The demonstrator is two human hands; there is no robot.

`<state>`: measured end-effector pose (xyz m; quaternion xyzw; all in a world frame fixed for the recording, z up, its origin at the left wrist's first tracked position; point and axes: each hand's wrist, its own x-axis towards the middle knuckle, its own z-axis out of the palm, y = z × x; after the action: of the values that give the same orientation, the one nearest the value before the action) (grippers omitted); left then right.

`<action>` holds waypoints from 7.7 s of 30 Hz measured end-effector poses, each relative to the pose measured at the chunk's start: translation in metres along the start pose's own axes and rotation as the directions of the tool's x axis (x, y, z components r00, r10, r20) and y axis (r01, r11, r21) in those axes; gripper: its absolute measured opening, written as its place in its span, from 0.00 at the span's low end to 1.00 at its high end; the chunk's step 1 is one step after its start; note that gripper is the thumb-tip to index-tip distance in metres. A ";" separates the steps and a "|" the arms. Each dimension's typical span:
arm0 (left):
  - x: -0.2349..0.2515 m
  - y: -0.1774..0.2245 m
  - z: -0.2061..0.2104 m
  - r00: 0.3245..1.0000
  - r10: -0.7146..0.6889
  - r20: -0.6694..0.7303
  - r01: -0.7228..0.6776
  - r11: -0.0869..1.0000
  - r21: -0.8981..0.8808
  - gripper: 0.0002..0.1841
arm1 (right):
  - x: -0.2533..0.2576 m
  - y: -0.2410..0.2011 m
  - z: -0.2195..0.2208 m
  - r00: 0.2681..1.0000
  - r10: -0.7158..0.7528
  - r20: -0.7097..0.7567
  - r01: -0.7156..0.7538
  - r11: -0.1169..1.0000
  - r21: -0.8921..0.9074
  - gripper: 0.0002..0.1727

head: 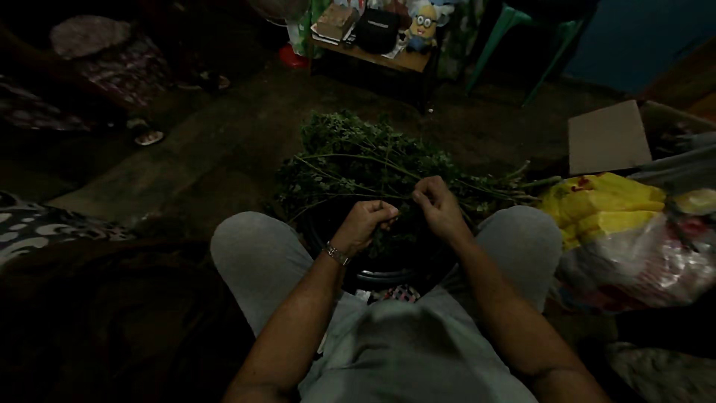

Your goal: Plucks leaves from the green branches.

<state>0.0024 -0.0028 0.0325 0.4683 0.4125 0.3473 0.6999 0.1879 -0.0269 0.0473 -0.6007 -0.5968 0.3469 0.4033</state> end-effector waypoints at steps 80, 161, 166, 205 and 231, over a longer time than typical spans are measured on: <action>-0.002 0.007 -0.017 0.999 -0.020 -0.045 -0.002 0.897 -0.443 0.15 | 0.004 0.000 -0.023 0.999 0.011 0.030 -0.004 0.978 -0.208 0.22; 0.004 -0.004 -0.002 0.995 0.013 -0.100 -0.031 0.981 -0.190 0.11 | -0.004 -0.013 0.012 0.957 0.161 0.242 -0.232 0.925 0.301 0.21; 0.002 -0.005 0.003 0.994 0.022 -0.104 -0.036 0.991 -0.130 0.10 | -0.008 -0.009 0.023 0.990 0.069 0.120 -0.104 0.942 0.320 0.10; 0.008 -0.009 -0.003 0.997 0.044 -0.064 -0.058 0.971 -0.234 0.21 | -0.001 0.002 0.012 0.944 0.037 0.328 0.009 0.991 -0.136 0.19; 0.003 -0.007 -0.006 0.979 0.184 0.090 -0.194 0.699 0.688 0.12 | 0.001 0.016 0.005 0.883 -0.443 0.157 0.428 0.622 -0.656 0.11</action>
<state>-0.0012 -0.0007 0.0240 0.7383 0.4572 0.2343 0.4371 0.1905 -0.0247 0.0306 -0.5457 -0.8041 -0.0068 0.2358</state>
